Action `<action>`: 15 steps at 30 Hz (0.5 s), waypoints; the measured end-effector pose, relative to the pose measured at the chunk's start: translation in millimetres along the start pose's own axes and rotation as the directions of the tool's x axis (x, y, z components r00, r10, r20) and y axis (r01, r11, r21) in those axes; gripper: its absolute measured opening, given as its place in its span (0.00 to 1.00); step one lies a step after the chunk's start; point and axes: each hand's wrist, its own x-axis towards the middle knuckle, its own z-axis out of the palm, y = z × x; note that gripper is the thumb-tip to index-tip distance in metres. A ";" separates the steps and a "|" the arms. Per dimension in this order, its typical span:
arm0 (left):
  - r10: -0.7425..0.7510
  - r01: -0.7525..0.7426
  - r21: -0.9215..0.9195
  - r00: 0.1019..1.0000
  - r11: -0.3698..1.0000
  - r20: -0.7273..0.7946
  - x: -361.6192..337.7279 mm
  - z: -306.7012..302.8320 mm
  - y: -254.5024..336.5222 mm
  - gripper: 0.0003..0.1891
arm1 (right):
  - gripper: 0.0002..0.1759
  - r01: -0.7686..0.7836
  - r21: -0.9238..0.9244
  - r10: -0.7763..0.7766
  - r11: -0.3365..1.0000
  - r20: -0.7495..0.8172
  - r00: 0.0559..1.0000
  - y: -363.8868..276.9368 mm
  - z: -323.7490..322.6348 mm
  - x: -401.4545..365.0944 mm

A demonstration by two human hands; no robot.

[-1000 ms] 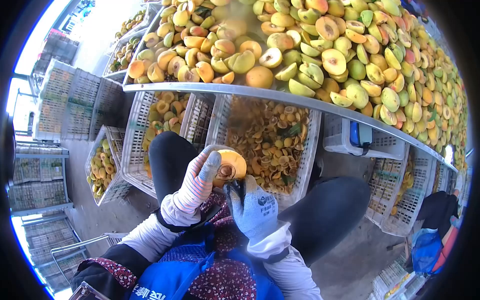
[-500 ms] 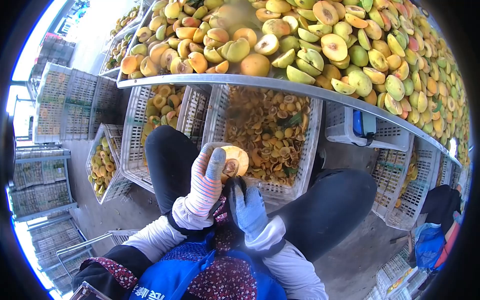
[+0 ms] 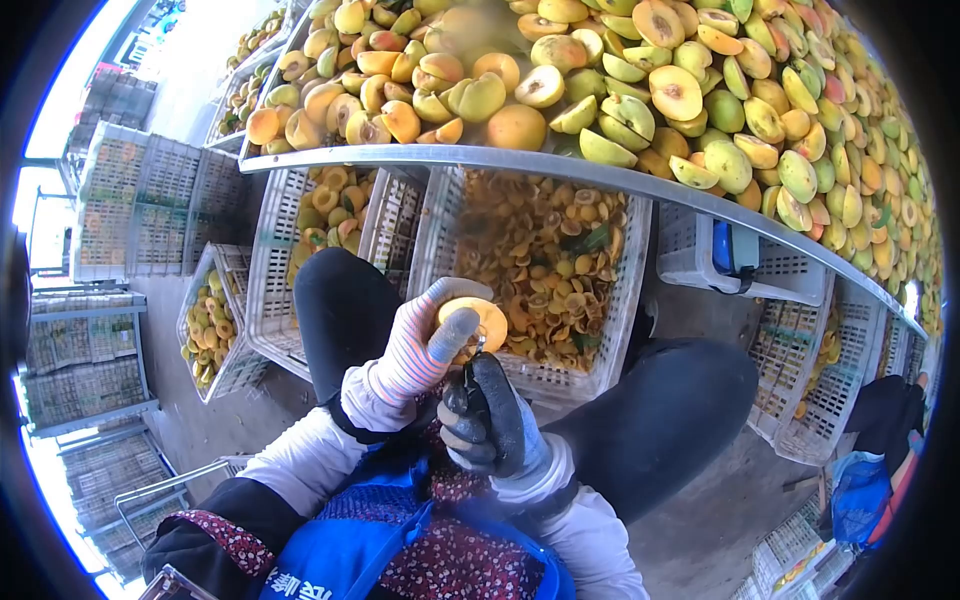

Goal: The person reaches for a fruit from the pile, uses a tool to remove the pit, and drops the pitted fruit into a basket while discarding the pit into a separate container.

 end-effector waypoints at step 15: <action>0.067 -0.100 0.338 0.992 0.936 0.106 2.7 -13.1 -29.2 0.16 | 0.27 -0.060 0.177 0.036 0.982 0.139 0.990 7.8 -25.6 6.5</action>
